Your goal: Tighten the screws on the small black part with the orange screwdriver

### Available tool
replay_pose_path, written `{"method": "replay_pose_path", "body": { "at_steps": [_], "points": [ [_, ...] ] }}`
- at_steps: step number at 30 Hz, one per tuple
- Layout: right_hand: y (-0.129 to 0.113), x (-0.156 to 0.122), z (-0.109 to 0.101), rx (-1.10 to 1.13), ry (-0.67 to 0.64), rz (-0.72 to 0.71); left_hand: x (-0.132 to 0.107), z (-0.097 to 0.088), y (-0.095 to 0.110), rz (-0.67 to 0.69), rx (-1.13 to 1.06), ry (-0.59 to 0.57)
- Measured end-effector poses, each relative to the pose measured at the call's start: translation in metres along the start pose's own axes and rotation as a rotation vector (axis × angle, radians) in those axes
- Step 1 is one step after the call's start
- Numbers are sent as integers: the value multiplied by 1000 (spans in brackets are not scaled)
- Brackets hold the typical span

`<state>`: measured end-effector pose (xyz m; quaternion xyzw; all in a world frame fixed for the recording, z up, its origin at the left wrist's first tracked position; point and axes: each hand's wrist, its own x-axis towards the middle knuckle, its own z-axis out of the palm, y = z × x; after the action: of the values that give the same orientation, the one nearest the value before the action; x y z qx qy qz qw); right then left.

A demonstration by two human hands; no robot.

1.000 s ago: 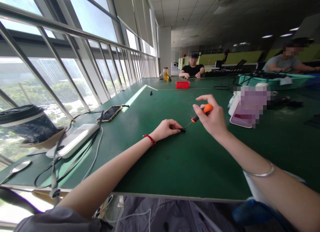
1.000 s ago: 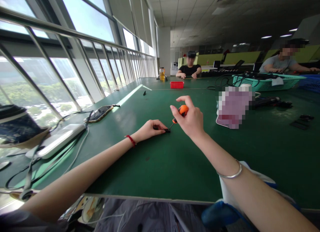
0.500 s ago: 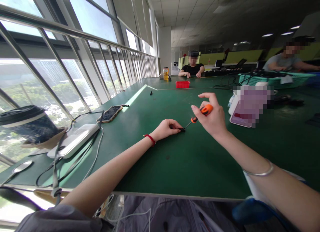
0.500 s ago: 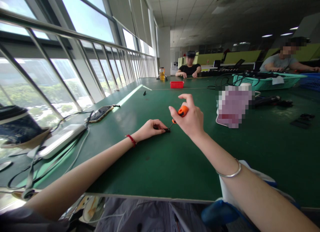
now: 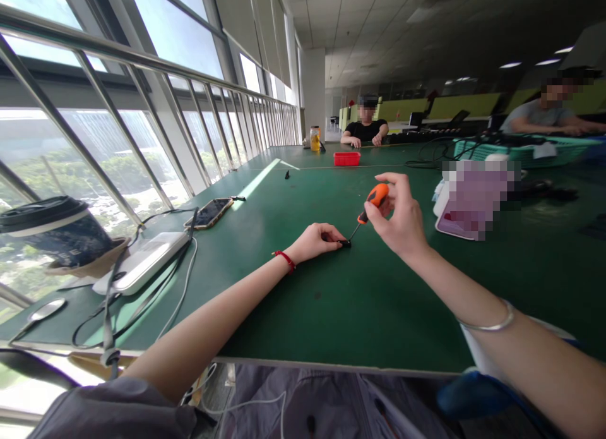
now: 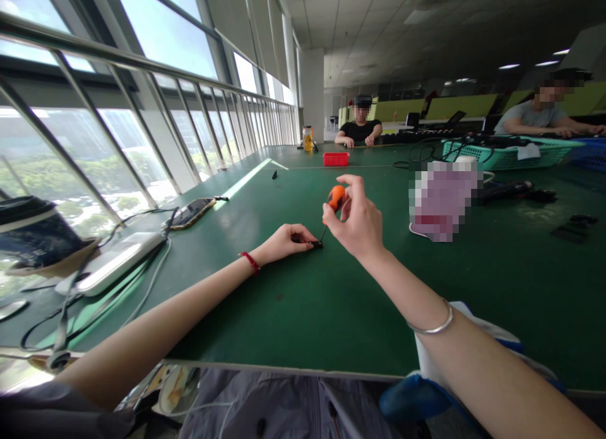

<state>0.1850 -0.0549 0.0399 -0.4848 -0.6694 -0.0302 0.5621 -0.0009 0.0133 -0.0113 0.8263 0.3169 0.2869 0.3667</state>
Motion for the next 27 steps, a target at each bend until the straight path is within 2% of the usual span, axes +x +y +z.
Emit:
{"method": "replay_pose_path", "body": {
  "at_steps": [5,14,19,22,27],
  "points": [
    [-2,1,-1,-31,-6,73,1,0,-2,19,-7,-12],
    [4,2,-2,68,-49,3,1,0,-1,8,-17,-5],
    [0,3,-2,-14,-1,74,0,-1,-1,15,-20,-14],
    [-1,2,-2,24,-44,57,1,-2,-1,7,-34,-28],
    [2,2,-2,30,-36,10,2,-2,-2,-17,-72,-45]
  ]
}}
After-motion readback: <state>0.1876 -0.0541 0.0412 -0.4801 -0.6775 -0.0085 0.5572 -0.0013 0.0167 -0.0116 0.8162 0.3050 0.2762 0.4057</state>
